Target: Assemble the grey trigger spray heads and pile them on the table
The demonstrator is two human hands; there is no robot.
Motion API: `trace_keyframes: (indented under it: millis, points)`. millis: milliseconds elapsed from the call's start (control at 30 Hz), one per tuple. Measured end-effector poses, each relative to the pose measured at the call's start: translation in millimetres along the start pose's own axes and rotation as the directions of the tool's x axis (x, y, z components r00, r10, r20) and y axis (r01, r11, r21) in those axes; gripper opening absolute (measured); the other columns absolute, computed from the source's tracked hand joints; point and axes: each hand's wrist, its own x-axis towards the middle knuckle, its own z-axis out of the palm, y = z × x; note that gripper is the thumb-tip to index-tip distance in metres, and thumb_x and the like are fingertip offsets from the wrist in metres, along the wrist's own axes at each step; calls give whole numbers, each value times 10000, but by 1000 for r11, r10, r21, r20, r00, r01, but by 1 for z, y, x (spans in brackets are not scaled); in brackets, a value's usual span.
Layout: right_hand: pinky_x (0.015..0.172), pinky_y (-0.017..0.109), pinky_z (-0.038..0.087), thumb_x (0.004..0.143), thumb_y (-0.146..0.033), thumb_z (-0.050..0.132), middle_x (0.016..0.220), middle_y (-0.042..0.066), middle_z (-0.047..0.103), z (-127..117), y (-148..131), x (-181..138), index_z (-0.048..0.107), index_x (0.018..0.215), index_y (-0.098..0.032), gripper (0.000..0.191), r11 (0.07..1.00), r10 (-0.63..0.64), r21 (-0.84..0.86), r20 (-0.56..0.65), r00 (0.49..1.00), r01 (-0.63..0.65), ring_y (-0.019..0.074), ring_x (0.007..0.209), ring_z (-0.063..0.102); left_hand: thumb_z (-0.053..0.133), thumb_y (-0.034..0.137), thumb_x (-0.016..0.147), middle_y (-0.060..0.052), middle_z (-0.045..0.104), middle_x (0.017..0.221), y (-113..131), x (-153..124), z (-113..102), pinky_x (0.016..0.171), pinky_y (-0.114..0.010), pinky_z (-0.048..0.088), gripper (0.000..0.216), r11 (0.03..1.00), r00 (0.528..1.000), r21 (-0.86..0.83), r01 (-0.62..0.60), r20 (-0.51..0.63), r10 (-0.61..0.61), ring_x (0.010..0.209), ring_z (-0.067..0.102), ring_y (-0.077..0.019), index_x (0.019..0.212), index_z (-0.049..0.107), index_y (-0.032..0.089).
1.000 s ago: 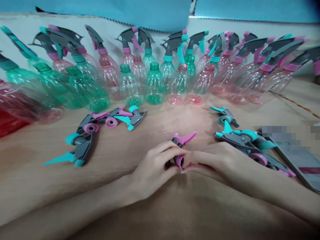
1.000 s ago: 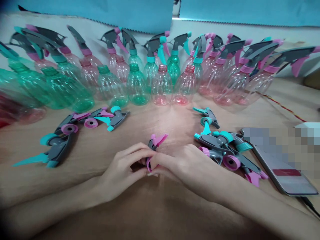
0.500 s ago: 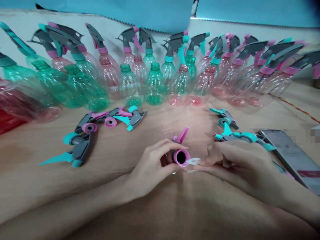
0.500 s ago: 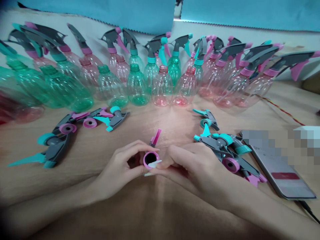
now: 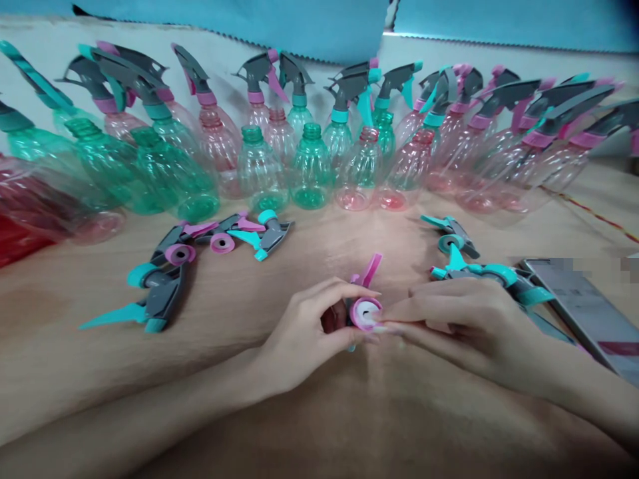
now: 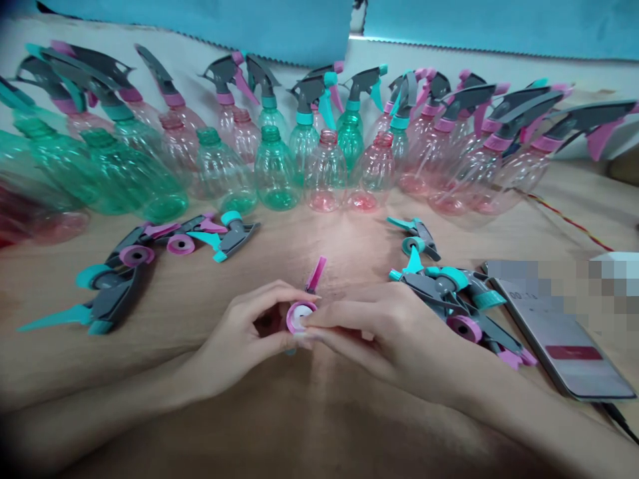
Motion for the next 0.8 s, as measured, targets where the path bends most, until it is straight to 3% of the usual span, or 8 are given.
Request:
trace_keyframes:
  millis: [133,233,400,633,800]
  points:
    - [546,204,458,891,-196,554,712,-27,662,-3,-4,2,638,903,-208,86,995,62,-77,-89,994,-69,86,600,590,749,174,757,-8,667,978,1,0,0,792,-278,460,291,1000,1000,-16,10,14,-10,866,612,-157,1029,656,213]
    - [582,220,475,866,-180,567,778,-16,660,1,-5,1,595,890,-214,50,990,73,-113,-108,991,-85,104,673,615,737,172,769,-16,664,988,0,-1,0,789,-284,464,301,1000,1000,-12,-5,25,5,866,611,-161,1054,654,219]
    - [685,228,475,860,-148,568,926,-22,673,8,-7,-4,513,1053,-209,209,989,115,-95,-4,993,-115,102,808,637,718,191,787,-30,657,962,-1,-1,0,783,-295,477,313,999,1000,34,-15,16,14,845,609,-166,1092,652,214]
    - [575,246,439,880,-193,536,898,5,691,13,-9,-5,482,1076,-186,204,959,101,-262,-49,994,-110,130,708,640,768,187,729,-26,655,929,1,-3,1,735,-278,494,300,991,995,115,-64,-73,73,775,601,-148,1011,669,196]
    - [517,228,411,896,-255,533,808,-5,667,11,-10,-6,499,1057,-185,179,957,162,-244,1,987,-157,122,638,612,760,150,729,-17,640,901,1,-5,2,670,-241,495,313,980,988,156,-121,-74,134,701,583,-116,1023,657,191]
